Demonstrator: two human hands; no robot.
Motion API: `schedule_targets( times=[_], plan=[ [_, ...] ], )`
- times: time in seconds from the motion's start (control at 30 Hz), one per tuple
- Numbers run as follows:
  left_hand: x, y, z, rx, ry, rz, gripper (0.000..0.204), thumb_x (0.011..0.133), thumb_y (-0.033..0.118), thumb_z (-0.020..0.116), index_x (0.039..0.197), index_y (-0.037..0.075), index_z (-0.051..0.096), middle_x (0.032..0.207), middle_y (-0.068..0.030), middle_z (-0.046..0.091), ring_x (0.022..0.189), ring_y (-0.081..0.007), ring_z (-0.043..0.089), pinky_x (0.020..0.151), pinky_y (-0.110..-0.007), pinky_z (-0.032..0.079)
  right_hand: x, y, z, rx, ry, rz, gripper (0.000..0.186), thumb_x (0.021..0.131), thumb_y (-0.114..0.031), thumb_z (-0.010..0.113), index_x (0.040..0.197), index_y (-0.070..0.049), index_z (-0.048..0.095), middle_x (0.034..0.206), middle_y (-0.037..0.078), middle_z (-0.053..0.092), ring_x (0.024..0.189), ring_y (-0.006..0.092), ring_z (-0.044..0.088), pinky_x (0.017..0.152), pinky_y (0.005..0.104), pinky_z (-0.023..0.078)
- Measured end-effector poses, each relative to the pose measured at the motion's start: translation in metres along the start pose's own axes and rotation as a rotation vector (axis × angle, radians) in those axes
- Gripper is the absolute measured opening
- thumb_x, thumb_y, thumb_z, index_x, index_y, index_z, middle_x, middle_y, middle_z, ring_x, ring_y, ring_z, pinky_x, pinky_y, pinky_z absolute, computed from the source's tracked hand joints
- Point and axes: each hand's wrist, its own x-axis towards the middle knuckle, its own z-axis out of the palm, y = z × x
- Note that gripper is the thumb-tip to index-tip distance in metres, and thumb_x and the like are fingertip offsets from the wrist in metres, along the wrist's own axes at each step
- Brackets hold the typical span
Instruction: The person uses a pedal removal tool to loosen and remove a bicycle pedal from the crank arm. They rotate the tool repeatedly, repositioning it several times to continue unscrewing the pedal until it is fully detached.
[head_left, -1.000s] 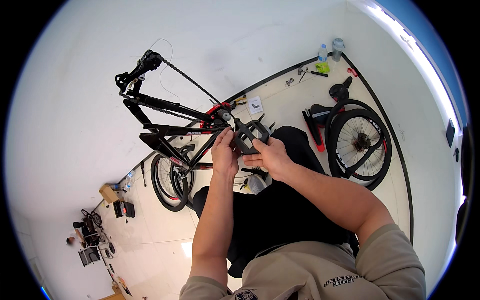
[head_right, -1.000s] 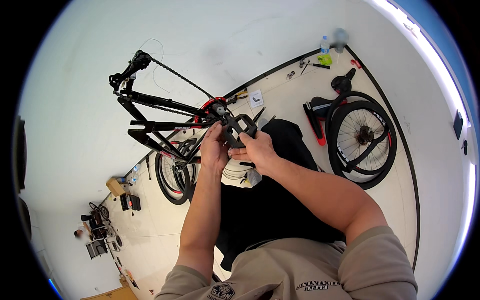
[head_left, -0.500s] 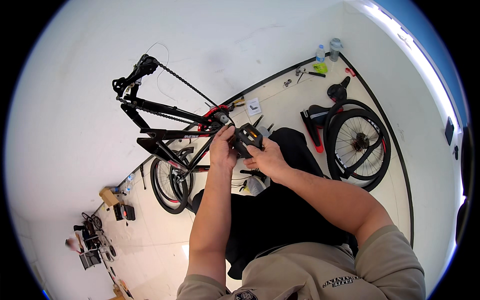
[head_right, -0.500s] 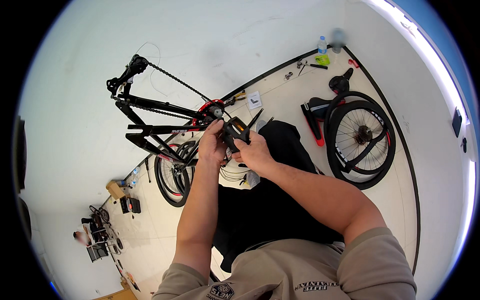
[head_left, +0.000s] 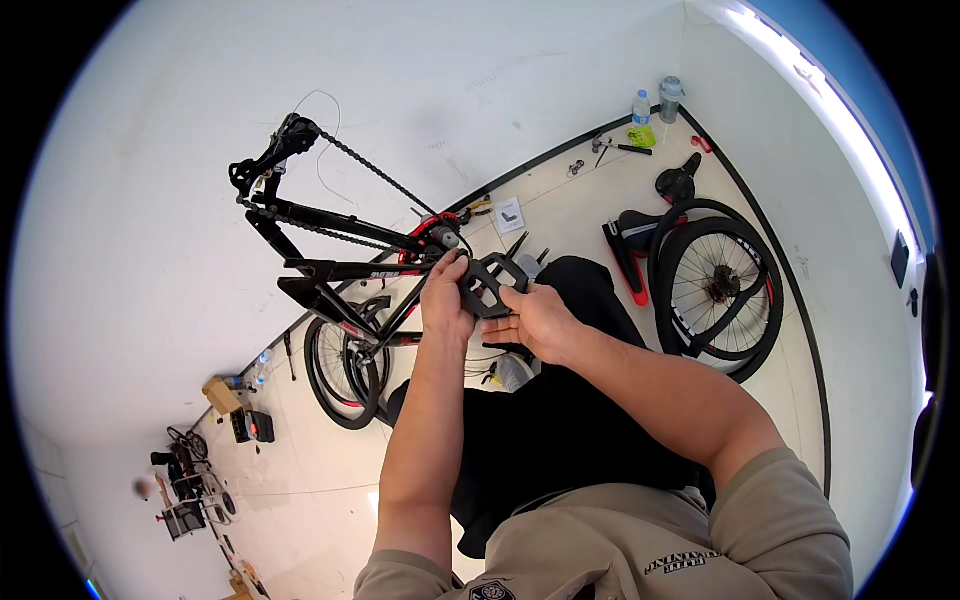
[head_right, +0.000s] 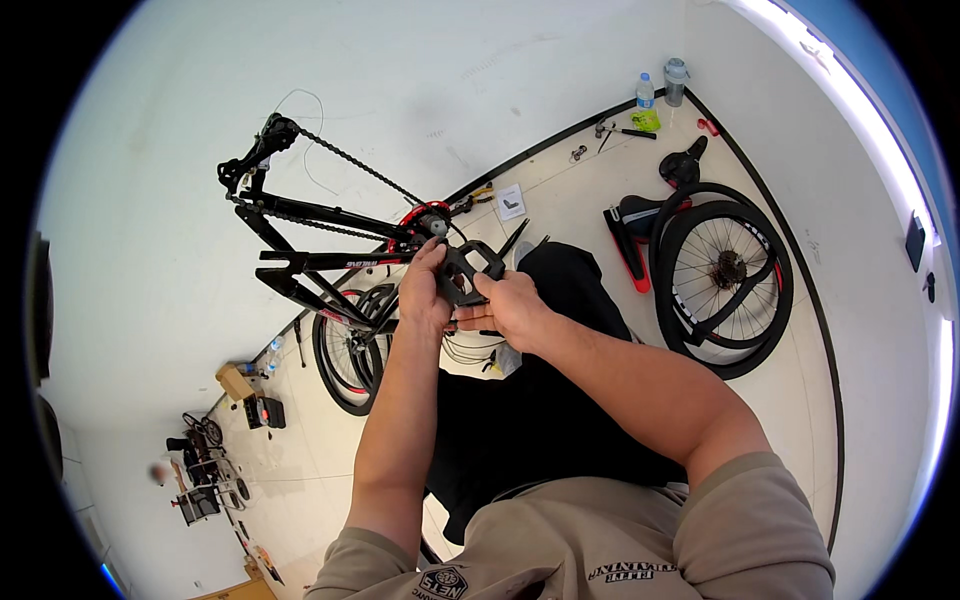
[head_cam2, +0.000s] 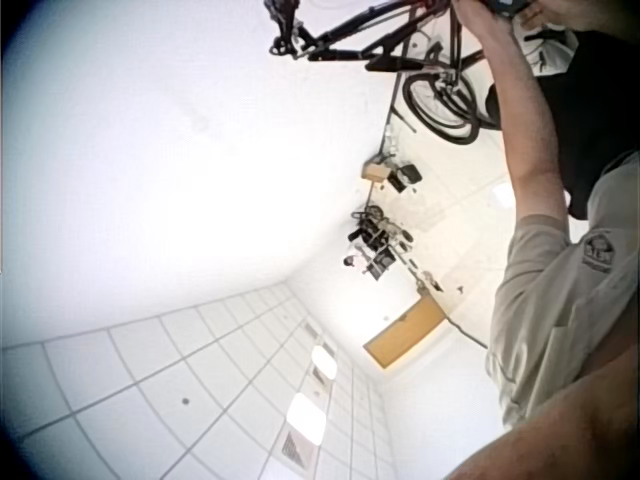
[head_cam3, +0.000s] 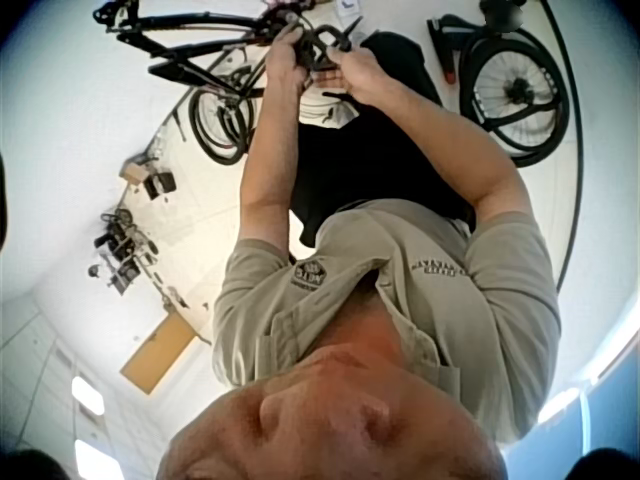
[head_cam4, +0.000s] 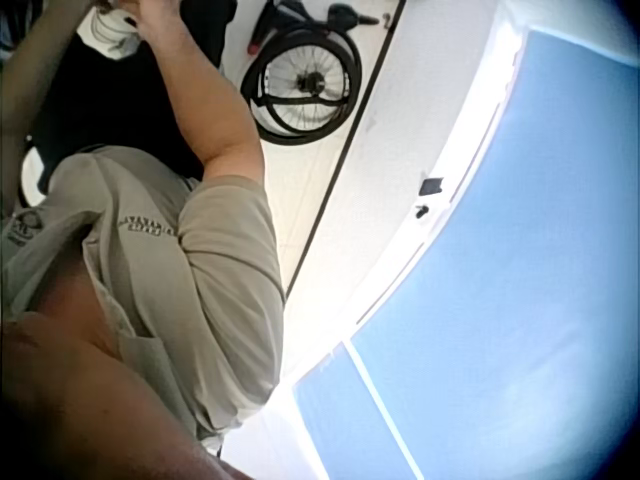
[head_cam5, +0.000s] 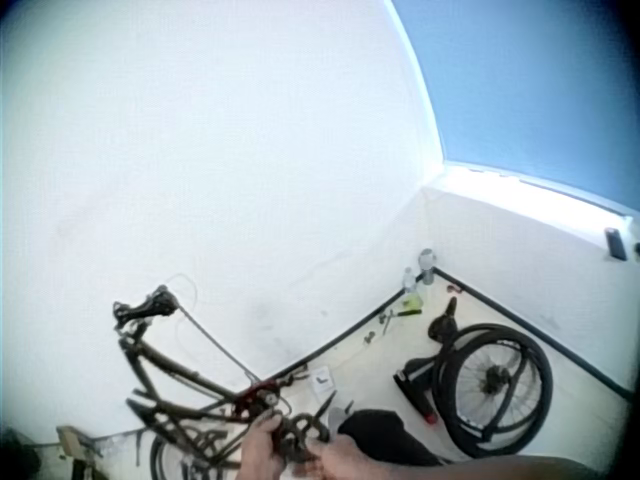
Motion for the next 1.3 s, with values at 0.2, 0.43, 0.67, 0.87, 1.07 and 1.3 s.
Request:
schedule_targets(
  times=[0.2, 0.43, 0.67, 0.87, 1.07, 1.3],
  plan=[
    [-0.001, -0.006, -0.011, 0.084, -0.119, 0.113, 0.033, 0.095, 0.004, 0.055, 0.128, 0.006, 0.059, 0.104, -0.0040, 0.064, 0.093, -0.0139, 0.060, 0.076, -0.030, 0.050, 0.002, 0.005, -0.001, -0.013, 0.066, -0.041, 0.024, 0.103, -0.016, 0.046, 0.115, 0.004, 0.053, 0.102, 0.015, 0.066, 0.081, 0.0260, 0.071, 0.076, 0.0403, 0.063],
    [0.009, -0.002, -0.024, 0.644, -0.128, 0.436, 0.029, 0.098, 0.007, 0.052, 0.124, -0.001, 0.061, 0.096, -0.0059, 0.066, 0.084, -0.0103, 0.058, 0.077, -0.024, 0.048, 0.003, 0.003, 0.000, -0.015, 0.069, -0.008, 0.025, 0.104, -0.016, 0.046, 0.113, 0.007, 0.051, 0.101, 0.017, 0.066, 0.081, 0.0275, 0.072, 0.076, 0.0410, 0.064],
    [0.008, -0.002, -0.028, 0.566, -0.134, 0.424, 0.029, 0.099, 0.011, 0.054, 0.124, -0.002, 0.061, 0.095, -0.0032, 0.065, 0.081, -0.0087, 0.056, 0.075, -0.024, 0.047, 0.003, 0.000, -0.002, 0.188, -0.038, 0.091, 0.030, 0.107, -0.021, 0.036, 0.113, 0.005, 0.051, 0.100, 0.017, 0.063, 0.088, 0.0302, 0.068, 0.088, 0.0504, 0.057],
    [0.001, 0.004, -0.020, 0.631, -0.116, 0.387, 0.027, 0.099, 0.013, 0.056, 0.122, 0.000, 0.062, 0.099, -0.0038, 0.066, 0.084, -0.0103, 0.057, 0.076, -0.024, 0.048, 0.003, -0.004, -0.003, 0.256, -0.045, 0.120, 0.036, 0.108, -0.026, 0.031, 0.114, 0.002, 0.051, 0.100, 0.016, 0.064, 0.088, 0.0289, 0.067, 0.092, 0.0509, 0.054],
    [0.010, -0.003, -0.019, 0.660, -0.125, 0.480, 0.023, 0.099, 0.014, 0.060, 0.117, 0.000, 0.063, 0.104, -0.0058, 0.067, 0.091, -0.0123, 0.059, 0.082, -0.025, 0.048, 0.005, -0.006, -0.005, 0.284, -0.050, 0.129, 0.037, 0.108, -0.027, 0.031, 0.115, 0.003, 0.052, 0.100, 0.017, 0.065, 0.089, 0.0291, 0.067, 0.091, 0.0505, 0.055],
    [0.029, 0.000, -0.030, 0.446, -0.288, 0.361, 0.014, 0.100, 0.016, 0.059, 0.108, 0.004, 0.062, 0.103, -0.0032, 0.068, 0.090, -0.0093, 0.059, 0.082, -0.024, 0.047, 0.005, -0.002, -0.004, 0.248, -0.035, 0.111, 0.032, 0.108, -0.024, 0.035, 0.115, 0.003, 0.051, 0.099, 0.015, 0.064, 0.085, 0.0284, 0.068, 0.089, 0.0493, 0.057]
  ],
)
